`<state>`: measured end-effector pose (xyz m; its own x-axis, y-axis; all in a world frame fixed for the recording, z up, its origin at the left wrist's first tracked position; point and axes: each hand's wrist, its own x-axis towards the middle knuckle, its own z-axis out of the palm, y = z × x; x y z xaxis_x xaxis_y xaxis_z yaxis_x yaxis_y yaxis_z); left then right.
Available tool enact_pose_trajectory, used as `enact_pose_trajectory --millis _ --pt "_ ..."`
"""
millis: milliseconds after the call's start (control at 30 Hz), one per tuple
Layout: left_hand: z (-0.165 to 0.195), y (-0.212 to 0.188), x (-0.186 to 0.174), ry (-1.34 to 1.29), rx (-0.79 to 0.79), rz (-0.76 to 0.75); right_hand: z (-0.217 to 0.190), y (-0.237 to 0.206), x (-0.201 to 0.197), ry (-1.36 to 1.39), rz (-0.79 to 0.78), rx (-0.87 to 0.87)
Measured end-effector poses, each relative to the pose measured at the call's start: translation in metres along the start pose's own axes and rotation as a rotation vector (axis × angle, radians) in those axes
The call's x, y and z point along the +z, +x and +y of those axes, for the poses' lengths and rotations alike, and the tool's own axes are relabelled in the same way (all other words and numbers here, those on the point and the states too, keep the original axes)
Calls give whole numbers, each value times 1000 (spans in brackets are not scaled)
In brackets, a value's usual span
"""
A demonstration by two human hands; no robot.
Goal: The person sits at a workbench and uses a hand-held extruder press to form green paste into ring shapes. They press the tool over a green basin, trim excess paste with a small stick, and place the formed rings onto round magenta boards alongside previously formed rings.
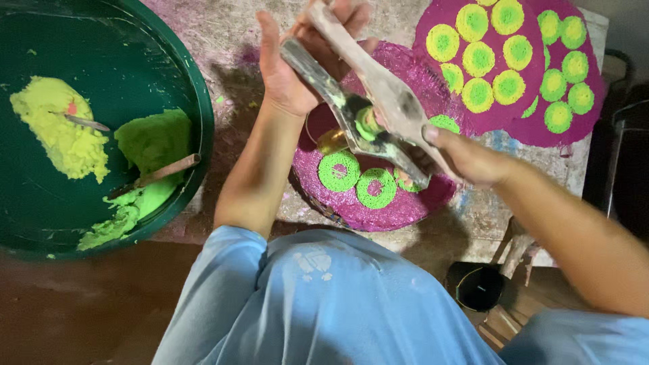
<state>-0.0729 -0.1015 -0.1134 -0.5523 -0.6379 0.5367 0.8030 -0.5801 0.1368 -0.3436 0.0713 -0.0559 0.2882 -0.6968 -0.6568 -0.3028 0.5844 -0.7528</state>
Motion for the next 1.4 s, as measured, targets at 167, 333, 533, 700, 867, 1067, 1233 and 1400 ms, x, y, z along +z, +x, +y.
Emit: enact_pose_trajectory --millis 167,333,533,700,867,1067,1233,1400 --pt "10 -4 -3 -46 166 192 -50 23 6 -346 42 94" --pt "22 -15 -16 -87 242 160 -63 42 39 -493 157 108" --pt "3 -20 -17 -118 296 260 -67 35 45 -475 173 126" --pt "-4 -1 -18 -102 304 272 -71 30 38 -659 347 47" --pt "19 11 -16 24 250 193 -69 45 49 -724 403 -121" --pt "36 -6 -6 124 278 216 -58 61 63 -557 309 -88" --pt "7 -14 -6 67 346 311 -51 50 51 -552 249 98" --pt "-15 -2 -15 -37 250 399 -53 29 10 -723 414 73"
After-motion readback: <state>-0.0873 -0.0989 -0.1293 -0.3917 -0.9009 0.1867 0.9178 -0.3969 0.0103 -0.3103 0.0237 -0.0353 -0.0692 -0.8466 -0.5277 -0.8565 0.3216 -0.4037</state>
